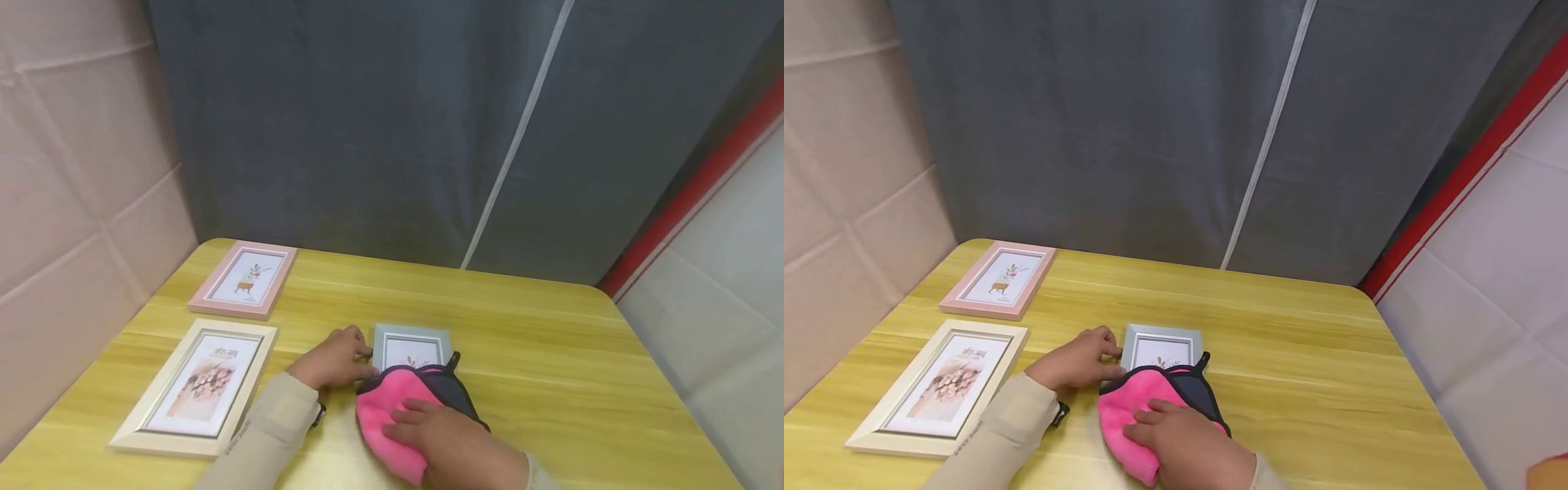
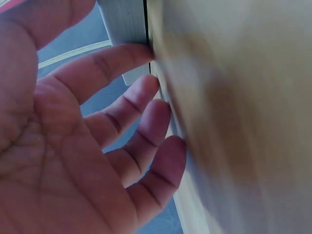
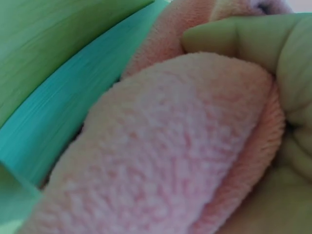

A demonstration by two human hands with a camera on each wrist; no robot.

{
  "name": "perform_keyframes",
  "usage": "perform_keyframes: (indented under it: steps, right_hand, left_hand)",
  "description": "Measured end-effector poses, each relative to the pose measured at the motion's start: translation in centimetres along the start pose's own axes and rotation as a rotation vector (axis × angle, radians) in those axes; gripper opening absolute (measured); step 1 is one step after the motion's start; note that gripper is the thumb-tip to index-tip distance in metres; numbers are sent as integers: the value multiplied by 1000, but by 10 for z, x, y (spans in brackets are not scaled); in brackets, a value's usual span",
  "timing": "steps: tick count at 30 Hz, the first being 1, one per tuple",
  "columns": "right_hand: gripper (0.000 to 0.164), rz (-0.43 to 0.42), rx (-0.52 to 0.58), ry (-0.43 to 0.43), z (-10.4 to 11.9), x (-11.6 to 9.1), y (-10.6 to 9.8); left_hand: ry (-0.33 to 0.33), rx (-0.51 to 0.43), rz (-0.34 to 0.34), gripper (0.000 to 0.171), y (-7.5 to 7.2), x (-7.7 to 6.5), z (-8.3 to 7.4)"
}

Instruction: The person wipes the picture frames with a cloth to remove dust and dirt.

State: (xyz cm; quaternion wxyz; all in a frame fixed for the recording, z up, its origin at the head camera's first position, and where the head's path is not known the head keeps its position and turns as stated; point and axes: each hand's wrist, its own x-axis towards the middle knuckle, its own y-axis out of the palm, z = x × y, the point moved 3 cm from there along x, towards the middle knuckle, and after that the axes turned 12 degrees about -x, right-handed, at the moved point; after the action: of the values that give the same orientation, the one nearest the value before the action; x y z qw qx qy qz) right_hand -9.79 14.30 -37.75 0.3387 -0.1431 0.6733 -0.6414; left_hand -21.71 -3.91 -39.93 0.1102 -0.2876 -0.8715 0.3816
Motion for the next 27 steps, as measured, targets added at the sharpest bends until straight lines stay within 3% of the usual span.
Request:
perform_keyframes:
  steps: [7,13,19,27]
  right_hand:
    - [52,50,106,108,-13,-12,-2]
    - [37,37,120,163,-26,-21,-9]
    - [27,-52,81,73,-30,-20,-11]
    - [35,-175,23,-136,-18,-16,-7]
  left_hand:
    - [-45,-28,13,41,1,1,1]
    - [-69,-56,10,42,2,0,1]
    - [-72,-41,5,43,3,1,0]
    - [-70,-22,-2,42,3,-1,-1]
